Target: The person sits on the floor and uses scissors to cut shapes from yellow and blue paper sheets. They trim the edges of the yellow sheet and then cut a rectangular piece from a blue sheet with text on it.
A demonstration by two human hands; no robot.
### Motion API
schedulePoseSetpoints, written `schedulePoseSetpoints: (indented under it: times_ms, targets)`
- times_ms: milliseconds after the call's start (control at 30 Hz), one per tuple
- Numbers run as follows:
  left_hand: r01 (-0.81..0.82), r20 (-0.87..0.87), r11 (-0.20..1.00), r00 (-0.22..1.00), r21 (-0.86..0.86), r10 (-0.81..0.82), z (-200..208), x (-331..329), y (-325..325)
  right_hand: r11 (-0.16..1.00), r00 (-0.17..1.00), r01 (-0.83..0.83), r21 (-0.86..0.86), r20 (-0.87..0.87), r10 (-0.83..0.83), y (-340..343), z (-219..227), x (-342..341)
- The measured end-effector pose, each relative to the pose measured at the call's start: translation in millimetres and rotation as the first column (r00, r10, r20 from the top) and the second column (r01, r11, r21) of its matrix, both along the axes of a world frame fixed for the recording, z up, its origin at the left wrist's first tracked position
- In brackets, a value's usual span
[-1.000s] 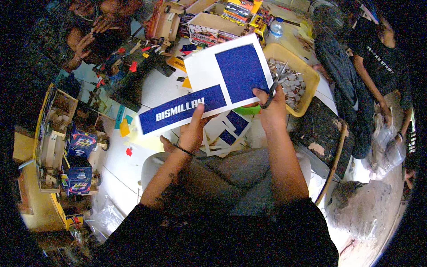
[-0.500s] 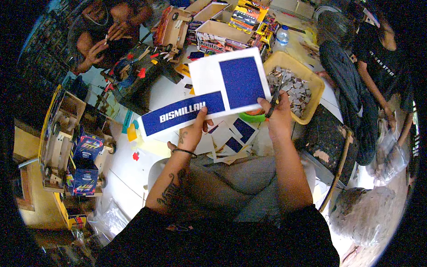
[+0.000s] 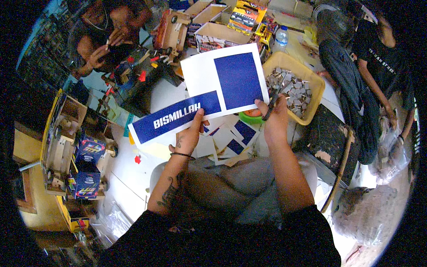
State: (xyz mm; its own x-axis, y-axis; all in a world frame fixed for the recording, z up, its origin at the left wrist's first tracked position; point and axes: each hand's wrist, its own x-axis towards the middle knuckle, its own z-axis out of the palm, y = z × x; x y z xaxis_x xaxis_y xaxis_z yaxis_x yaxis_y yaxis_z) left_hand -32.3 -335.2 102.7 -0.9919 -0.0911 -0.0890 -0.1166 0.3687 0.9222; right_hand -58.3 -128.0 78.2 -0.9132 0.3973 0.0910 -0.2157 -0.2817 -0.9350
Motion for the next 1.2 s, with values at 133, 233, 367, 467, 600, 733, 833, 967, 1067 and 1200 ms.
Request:
schedulePoseSetpoints:
  times_ms: [133, 233, 367, 467, 600, 733, 833, 967, 1067, 1200]
  targets:
    - [0.012, -0.066, 0.992, 0.998, 0.123, -0.004, 0, -1, 1, 0.993, 0.994, -0.100, -0.063, -0.039, 0.098, 0, -1, 0]
    - [0.057, -0.068, 0.995, 0.996, 0.086, -0.051, 1, 0, 2, 0.992, 0.994, -0.102, -0.070, -0.048, 0.099, 1, -1, -1]
    - [-0.016, -0.017, 0.999, 1.000, 0.039, 0.016, -2, 2, 2, 0.996, 0.996, -0.085, -0.037, -0.034, 0.084, -2, 4, 3]
    - [-0.129, -0.013, 0.985, 0.991, 0.114, 0.131, -6, -3, -6, 0.996, 0.993, -0.079, 0.049, 0.095, 0.074, -6, 11, 8]
    - [-0.306, -0.081, 0.917, 0.938, 0.255, 0.336, -11, -12, -20, 0.754, 0.813, -0.549, 0.361, 0.438, 0.382, -14, 16, 14]
    - [-0.327, -0.087, 0.882, 0.923, 0.341, 0.375, -7, -12, -26, 0.450, 0.670, -0.742, 0.497, 0.552, 0.496, -44, -1, 25]
    - [-0.311, -0.056, 0.907, 0.939, 0.283, 0.340, -2, -8, -25, 0.376, 0.630, -0.775, 0.508, 0.572, 0.526, -53, -13, 29]
    - [-0.243, -0.142, 0.918, 0.944, 0.313, 0.299, -1, -8, -20, 0.434, 0.656, -0.754, 0.494, 0.523, 0.544, -53, -12, 30]
    - [-0.169, -0.182, 0.943, 0.957, 0.286, 0.226, -4, -8, -18, 0.487, 0.662, -0.749, 0.448, 0.503, 0.556, -48, -1, 29]
    - [-0.139, -0.179, 0.971, 0.968, 0.196, 0.175, -7, -6, -15, 0.522, 0.654, -0.753, 0.401, 0.541, 0.528, -49, 13, 31]
